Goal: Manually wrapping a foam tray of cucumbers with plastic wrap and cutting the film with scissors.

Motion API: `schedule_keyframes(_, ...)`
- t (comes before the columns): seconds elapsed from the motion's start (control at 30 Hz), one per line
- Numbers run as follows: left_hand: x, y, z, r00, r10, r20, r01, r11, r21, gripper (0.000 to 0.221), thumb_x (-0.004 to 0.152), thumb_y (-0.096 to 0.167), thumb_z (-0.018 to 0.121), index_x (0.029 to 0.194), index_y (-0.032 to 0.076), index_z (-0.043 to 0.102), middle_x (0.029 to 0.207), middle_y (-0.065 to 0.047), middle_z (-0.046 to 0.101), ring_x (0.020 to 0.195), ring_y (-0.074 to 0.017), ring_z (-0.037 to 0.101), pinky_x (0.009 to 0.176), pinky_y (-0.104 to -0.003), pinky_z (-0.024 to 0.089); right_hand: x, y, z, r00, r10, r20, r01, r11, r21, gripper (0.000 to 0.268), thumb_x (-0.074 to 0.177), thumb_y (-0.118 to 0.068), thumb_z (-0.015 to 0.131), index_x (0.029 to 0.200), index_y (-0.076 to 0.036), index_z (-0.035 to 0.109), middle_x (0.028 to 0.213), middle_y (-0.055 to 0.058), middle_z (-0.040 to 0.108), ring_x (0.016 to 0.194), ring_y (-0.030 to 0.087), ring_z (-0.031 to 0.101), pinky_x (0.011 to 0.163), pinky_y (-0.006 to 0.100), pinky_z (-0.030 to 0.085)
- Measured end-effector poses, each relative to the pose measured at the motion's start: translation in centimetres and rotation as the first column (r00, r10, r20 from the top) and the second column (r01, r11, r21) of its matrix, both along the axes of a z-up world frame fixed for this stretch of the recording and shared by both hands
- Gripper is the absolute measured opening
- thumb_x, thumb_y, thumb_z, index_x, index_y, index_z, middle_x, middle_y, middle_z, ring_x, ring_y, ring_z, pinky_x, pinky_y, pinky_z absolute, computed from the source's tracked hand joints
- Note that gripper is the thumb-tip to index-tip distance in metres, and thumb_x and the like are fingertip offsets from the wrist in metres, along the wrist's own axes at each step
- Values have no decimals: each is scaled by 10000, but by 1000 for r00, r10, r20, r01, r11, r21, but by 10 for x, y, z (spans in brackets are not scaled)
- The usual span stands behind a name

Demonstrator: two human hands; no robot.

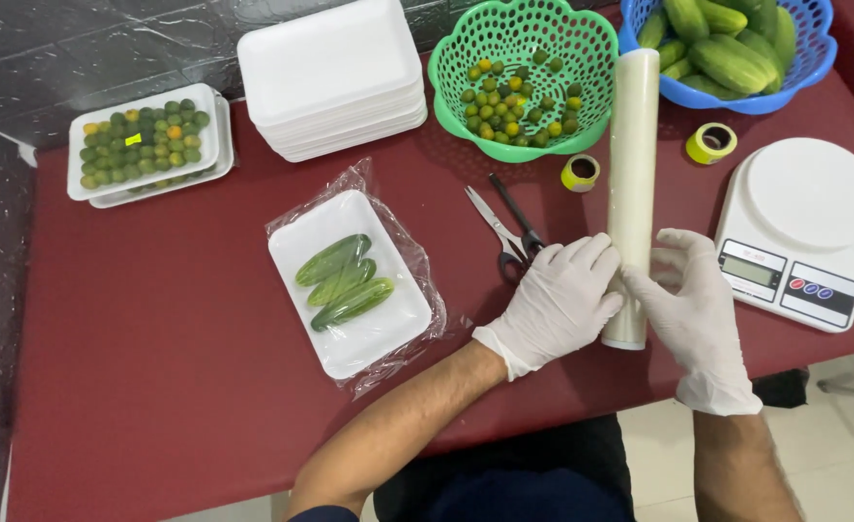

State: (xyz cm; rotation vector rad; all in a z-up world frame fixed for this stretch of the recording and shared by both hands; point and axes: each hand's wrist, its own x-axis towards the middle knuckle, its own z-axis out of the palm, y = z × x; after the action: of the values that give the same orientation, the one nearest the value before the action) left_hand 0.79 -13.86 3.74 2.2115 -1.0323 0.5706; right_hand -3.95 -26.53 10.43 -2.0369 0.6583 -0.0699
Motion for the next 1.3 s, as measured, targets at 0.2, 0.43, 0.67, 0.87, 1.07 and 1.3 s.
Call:
schedule_keyframes(0.2,7,-26,-28,987,-46,-154,48,999,11,217,820,232,630,953,81,548,965,-70,558,913,-294,608,729,-441,467,2,-28,-32,1000,-20,-13,20,999,-37,531,893,-253,705,1350,-77,498,1227,129,659,972,213,628,847,368,512)
schedule_keyframes(0.43,19,-45,-51,966,-48,-253,61,997,45,221,847,266,624,962,83,574,951,-68,565,904,-327,629,744,-495,491,9,-22,-14,994,-51,-101,48,998,-33,481,915,-247,678,1332,-87,501,1189,106,676,1050,202,622,890,378,501)
schedule_keyframes(0.67,17,-46,-51,964,0,-268,25,996,88,243,873,309,629,966,85,603,932,-60,582,875,-323,637,725,-493,484,10,-18,-12,989,-74,-127,72,997,-20,446,920,-258,677,1302,-95,517,1188,97,677,1051,201,618,877,378,502)
schedule_keyframes(0.87,18,-48,-58,960,24,-279,9,993,117,257,880,332,605,960,87,613,929,-63,605,870,-329,649,731,-496,484,11,-19,-14,985,-52,-162,42,997,-65,450,919,-317,669,1289,-106,523,1209,98,673,1072,212,614,900,384,484)
schedule_keyframes(1.07,20,-50,-66,963,30,-269,9,989,145,263,886,334,564,966,86,598,940,-71,618,907,-326,654,748,-497,475,12,-17,-12,977,-33,-213,7,993,-120,440,934,-329,658,1288,-101,532,1227,108,685,1113,236,623,918,415,478)
schedule_keyframes(1.3,23,-38,-54,980,40,-194,0,979,203,226,896,349,574,949,133,612,904,-33,642,894,-298,656,731,-481,479,12,-22,-22,974,-13,-225,-39,973,-226,486,920,-405,673,1270,-87,562,1224,93,689,1084,268,634,926,422,466)
